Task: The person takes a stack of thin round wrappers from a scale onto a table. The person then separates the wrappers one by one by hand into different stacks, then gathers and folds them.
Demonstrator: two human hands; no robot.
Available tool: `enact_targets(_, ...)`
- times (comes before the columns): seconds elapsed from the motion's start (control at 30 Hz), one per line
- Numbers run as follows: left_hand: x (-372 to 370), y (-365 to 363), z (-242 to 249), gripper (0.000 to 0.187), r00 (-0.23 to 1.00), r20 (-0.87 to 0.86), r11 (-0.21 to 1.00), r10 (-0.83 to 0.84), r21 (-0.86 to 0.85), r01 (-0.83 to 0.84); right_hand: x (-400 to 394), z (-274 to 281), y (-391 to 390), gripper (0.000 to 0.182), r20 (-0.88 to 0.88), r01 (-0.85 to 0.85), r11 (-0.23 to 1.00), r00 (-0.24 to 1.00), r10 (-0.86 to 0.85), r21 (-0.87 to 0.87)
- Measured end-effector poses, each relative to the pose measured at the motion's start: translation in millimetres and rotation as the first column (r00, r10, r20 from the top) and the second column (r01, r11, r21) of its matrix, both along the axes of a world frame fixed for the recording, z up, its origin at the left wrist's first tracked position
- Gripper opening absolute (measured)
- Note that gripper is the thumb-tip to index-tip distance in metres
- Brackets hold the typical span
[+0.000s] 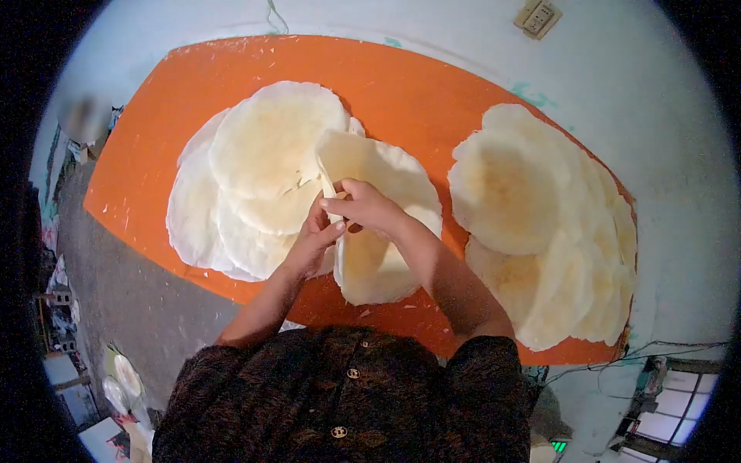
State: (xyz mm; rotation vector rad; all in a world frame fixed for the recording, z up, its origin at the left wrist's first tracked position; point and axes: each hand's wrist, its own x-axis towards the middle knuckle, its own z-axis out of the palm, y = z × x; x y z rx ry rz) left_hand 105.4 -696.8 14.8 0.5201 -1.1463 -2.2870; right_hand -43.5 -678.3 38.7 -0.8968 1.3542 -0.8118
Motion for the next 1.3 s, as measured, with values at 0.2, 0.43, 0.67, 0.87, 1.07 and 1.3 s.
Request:
enact_targets(0.2, 23, -3, -20, 0.082, 0.995, -0.093, 0.999, -0.042, -0.004, 0.042, 16, 6, 18, 0.053, -0.038, 0.038, 0.998, 0.999, -0.037, 0.048)
enact_targets(0.43, 31, 3, -30, 0.064, 0.998, -0.057, 0.999, -0.011, 0.045, 0.014, 33, -24, 25, 0.032, -0.656, 0.052, 0.931, 0.695, -0.294, -0.362)
enact_targets(0.67, 26, 3, -40, 0.025, 0.927, 0.326, 0.966, 0.185, 0.114, -0.233, 1, -57, 32, 0.023, -0.478, 0.279, 0.945, 0.815, -0.328, -0.171)
enact_targets(0.87, 79, -110, -32, 0.025, 0.872, 0.360, 0.836, 0.332, -0.540, -0.095, -111, 73, 84, 0.020, -0.228, 0.433, 0.816, 0.812, -0.538, -0.382)
enact_targets(1.07, 173, -209, 12, 0.026, 0.912, 0.138, 0.886, 0.386, 0.221, -0.408, -219, 118, 99, 0.024, -0.516, 0.582, 0.676, 0.448, -0.730, -0.451)
enact_targets(1.3, 266, -250, -201, 0.024, 0.754, 0.360, 0.776, 0.549, 0.116, -0.620, -174, 133, 24, 0.017, -0.826, -0.058, 0.827, -0.037, -0.562, -0.560)
